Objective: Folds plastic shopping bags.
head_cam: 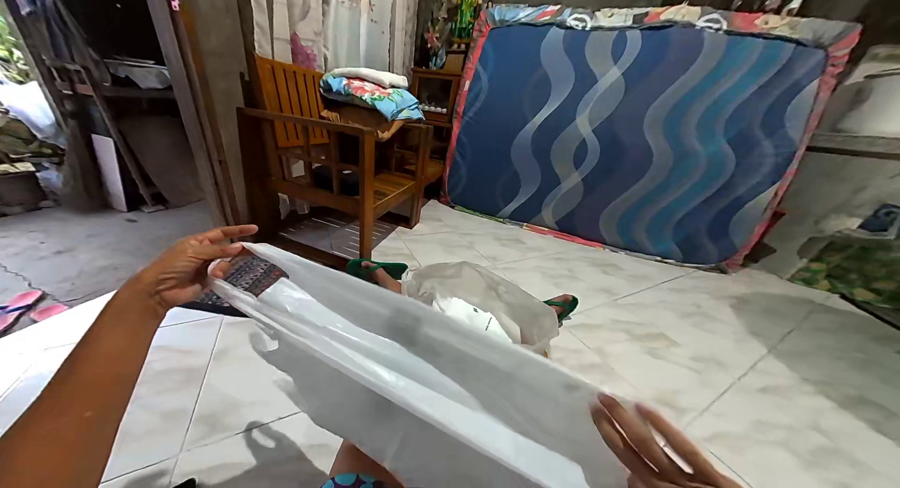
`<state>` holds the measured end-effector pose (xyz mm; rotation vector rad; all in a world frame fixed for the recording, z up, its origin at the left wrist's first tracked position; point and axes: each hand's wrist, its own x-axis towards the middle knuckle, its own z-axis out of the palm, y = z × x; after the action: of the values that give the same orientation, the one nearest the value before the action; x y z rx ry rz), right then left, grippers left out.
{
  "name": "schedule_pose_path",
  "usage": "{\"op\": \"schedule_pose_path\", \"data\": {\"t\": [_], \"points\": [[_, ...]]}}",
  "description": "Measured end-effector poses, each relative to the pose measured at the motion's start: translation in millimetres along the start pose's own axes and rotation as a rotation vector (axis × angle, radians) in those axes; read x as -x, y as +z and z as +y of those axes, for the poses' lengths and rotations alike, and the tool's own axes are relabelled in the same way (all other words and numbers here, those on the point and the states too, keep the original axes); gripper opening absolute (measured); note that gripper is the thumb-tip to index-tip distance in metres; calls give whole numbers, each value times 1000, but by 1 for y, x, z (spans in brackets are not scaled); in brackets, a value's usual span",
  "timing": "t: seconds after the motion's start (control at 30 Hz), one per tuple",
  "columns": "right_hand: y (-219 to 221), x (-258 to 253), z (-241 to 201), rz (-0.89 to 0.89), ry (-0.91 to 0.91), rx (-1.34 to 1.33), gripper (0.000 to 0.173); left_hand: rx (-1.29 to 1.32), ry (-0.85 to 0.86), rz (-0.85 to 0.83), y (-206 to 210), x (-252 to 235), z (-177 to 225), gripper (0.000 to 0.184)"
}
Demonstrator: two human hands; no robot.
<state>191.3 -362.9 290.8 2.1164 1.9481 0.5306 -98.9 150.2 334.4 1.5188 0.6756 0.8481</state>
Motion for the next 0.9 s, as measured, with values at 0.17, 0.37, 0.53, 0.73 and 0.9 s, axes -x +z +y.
{"op": "schedule_pose_path", "data": {"t": [0.17,0.37,0.53,0.73,0.9], "points": [[-36,-10,15,166,11,141,21,34,-37,49,-22,-9,-39,35],[-77,-16,45,111,142,58,16,53,-88,-41,-30,-10,-72,37],[-71,-27,61,106,41,41,17,-663,188,77,7,15,-56,41],[-91,-75,47,-188,32,-50,43,-415,1005,-401,205,111,-7,31],[-101,-79,40,-68,-63,-4,41,-507,1262,-147,306,133,-44,43]]}}
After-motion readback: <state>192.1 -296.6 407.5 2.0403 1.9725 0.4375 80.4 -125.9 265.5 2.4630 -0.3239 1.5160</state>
